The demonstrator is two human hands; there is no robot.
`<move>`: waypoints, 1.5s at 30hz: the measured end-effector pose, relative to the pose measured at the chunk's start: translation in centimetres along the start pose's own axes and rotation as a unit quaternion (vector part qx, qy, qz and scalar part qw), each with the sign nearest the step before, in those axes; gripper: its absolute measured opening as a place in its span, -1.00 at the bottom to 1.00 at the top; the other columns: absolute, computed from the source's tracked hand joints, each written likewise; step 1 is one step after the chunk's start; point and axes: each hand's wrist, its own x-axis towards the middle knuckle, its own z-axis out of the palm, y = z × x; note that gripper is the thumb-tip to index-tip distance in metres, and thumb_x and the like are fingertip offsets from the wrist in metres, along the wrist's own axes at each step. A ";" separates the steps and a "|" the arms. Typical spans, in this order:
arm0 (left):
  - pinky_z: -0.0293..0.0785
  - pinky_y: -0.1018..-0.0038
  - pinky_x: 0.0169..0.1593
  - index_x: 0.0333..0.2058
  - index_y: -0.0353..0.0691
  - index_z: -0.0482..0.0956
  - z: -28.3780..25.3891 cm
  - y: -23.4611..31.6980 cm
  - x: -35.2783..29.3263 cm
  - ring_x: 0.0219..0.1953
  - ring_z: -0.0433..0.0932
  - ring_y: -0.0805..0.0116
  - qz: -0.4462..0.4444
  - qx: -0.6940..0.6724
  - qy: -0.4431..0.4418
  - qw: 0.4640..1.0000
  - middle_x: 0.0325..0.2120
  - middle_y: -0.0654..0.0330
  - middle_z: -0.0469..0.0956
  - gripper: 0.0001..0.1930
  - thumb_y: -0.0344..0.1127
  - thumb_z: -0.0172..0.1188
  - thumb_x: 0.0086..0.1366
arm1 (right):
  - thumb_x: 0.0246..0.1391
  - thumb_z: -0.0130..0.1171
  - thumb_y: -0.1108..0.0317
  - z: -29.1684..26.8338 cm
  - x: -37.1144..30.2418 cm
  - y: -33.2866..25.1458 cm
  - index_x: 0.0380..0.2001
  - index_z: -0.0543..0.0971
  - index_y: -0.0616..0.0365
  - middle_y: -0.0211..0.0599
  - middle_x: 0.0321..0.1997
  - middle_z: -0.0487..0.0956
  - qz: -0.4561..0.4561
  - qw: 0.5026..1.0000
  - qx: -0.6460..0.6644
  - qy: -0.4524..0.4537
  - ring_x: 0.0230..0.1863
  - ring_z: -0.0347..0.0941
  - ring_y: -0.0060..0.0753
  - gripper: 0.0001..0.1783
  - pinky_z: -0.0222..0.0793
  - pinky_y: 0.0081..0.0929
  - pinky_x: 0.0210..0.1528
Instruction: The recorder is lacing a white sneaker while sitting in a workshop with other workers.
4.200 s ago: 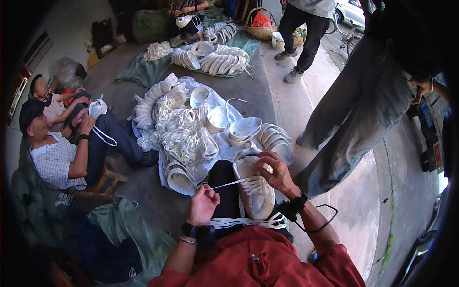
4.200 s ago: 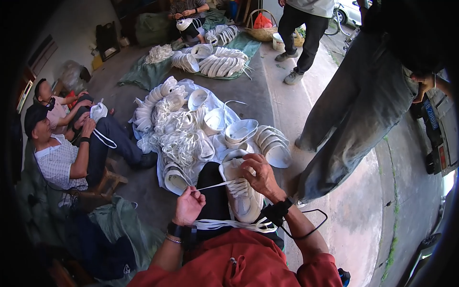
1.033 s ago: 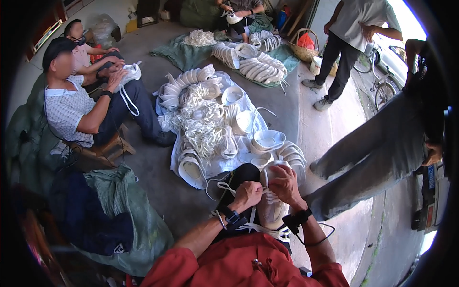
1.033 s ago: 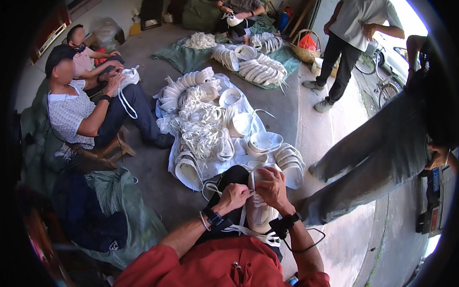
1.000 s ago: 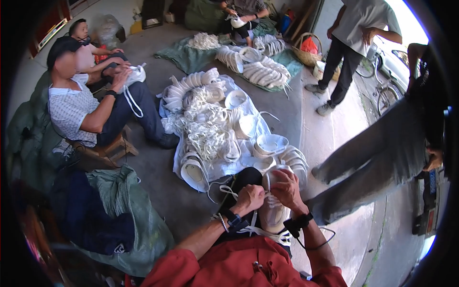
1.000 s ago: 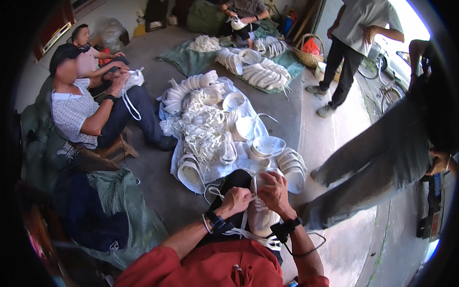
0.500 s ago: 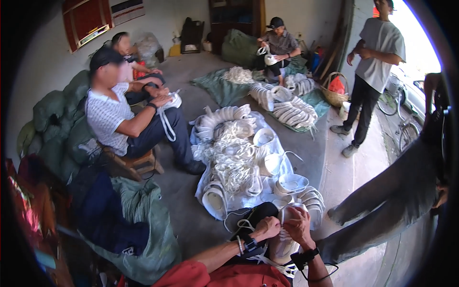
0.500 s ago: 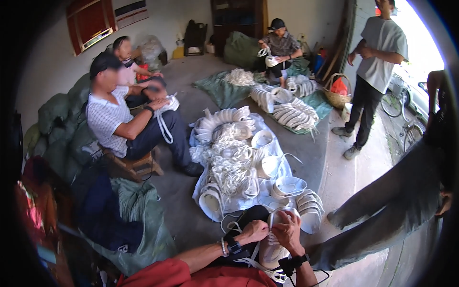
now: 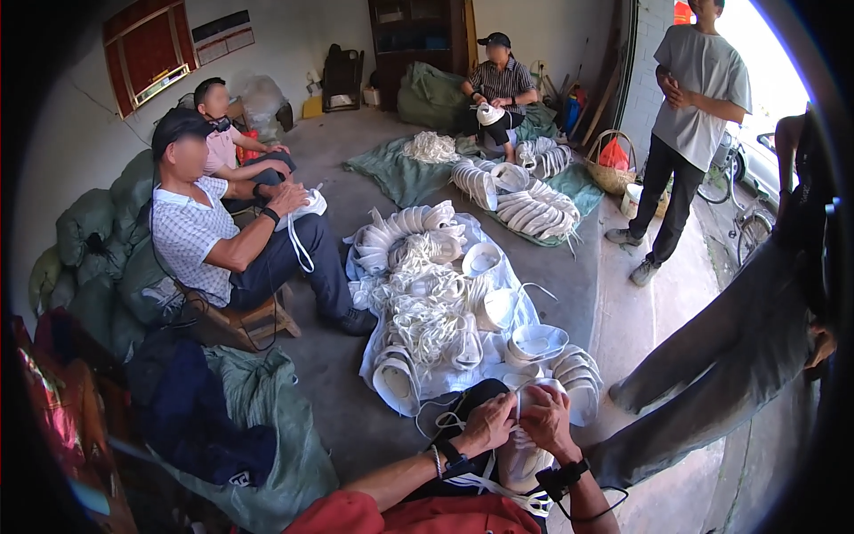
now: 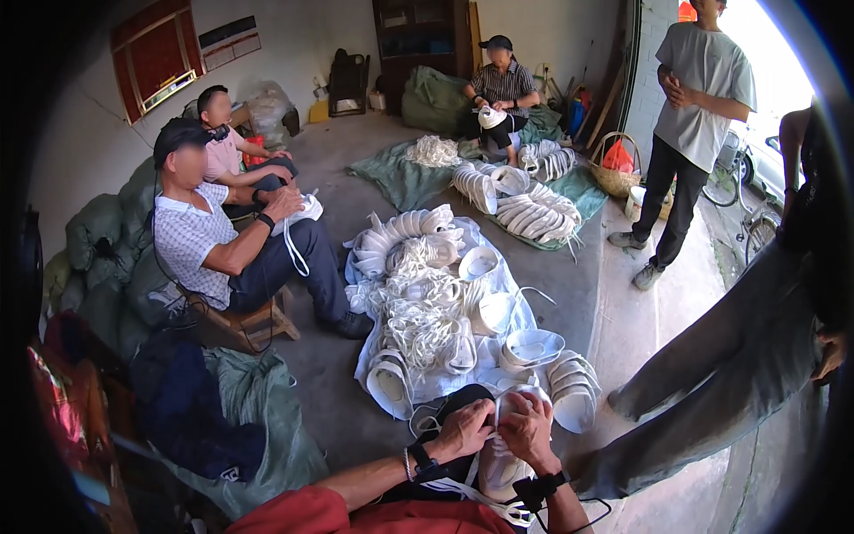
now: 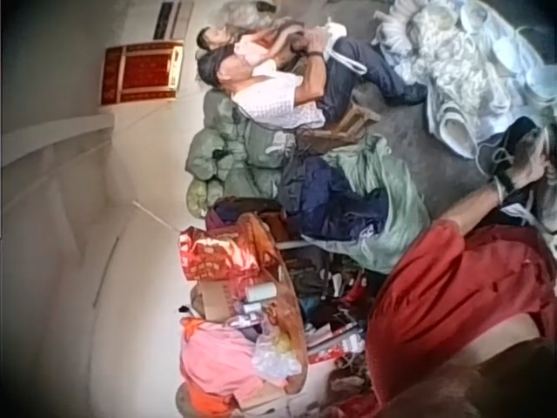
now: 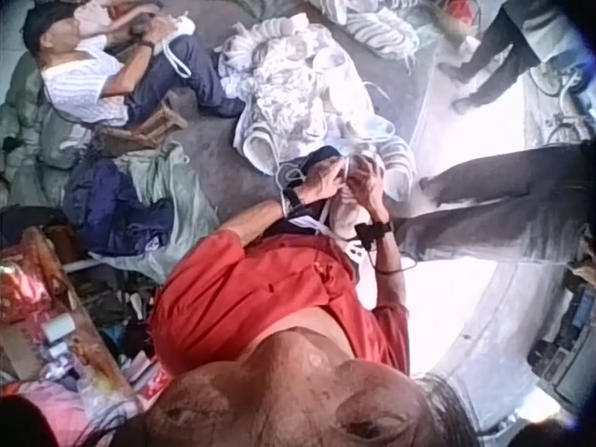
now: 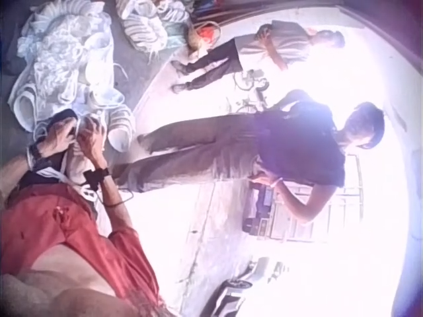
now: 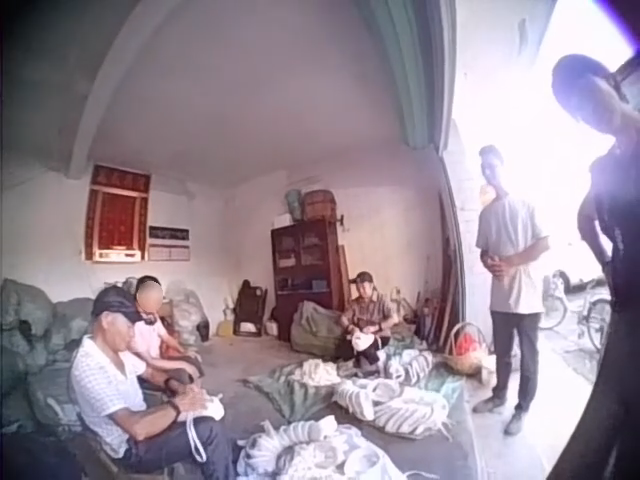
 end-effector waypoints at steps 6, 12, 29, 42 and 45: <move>0.36 0.28 -0.09 0.00 -0.14 0.33 -1.6 0.2 1.0 -0.15 0.40 0.06 0.116 0.075 -0.040 0.990 -0.24 0.08 0.40 -0.43 -0.47 0.22 -0.06 | -0.35 0.25 0.30 -0.2 -0.2 -0.2 -0.55 0.59 -0.01 -0.29 0.01 0.44 -0.005 1.000 -0.009 -0.003 0.09 0.25 -0.12 -0.85 0.02 -0.10 0.08; 0.35 0.23 -0.19 -0.35 -0.17 0.46 -1.6 0.0 1.8 -0.24 0.40 0.03 0.123 0.093 -0.054 0.987 -0.37 0.09 0.39 -0.76 -0.54 0.11 -0.07 | -0.25 0.19 0.51 -3.4 -0.2 3.0 -0.52 0.47 0.18 -0.03 0.04 0.37 0.028 0.990 0.096 0.101 0.07 0.25 0.05 -0.87 0.17 -0.14 0.08; 0.35 0.48 -0.54 -0.43 -0.33 0.49 -0.3 7.2 0.6 -0.63 0.50 0.40 0.055 -0.132 -0.171 0.975 -0.72 0.16 0.45 -0.82 -0.34 0.00 0.26 | -0.09 0.19 0.49 -8.1 -3.5 1.3 -0.19 0.50 0.17 -0.36 -0.55 0.54 0.233 0.923 0.297 -0.073 -0.50 0.46 -0.50 -0.69 0.38 -0.50 -0.38; 0.17 0.69 -0.68 -0.48 -0.26 0.42 2.1 6.8 -0.7 -0.70 0.31 0.69 -0.145 -0.253 -0.274 0.917 -0.69 0.36 0.38 -0.87 -0.35 0.13 0.19 | -0.16 0.16 0.45 -6.3 -0.5 3.3 -0.25 0.47 0.10 -0.22 -0.53 0.56 0.083 0.969 0.100 -0.212 -0.43 0.54 -0.20 -0.70 0.39 -0.34 -0.37; 0.15 0.70 -0.76 -0.39 -0.27 0.43 1.4 6.0 1.0 -0.77 0.33 0.62 -0.251 -0.279 -0.190 0.907 -0.69 0.29 0.44 -0.88 -0.34 0.10 0.20 | -0.18 0.14 0.50 -6.7 -0.8 2.8 -0.38 0.47 0.15 -0.18 -0.52 0.57 0.120 0.964 0.140 -0.193 -0.40 0.53 -0.11 -0.81 0.40 -0.26 -0.35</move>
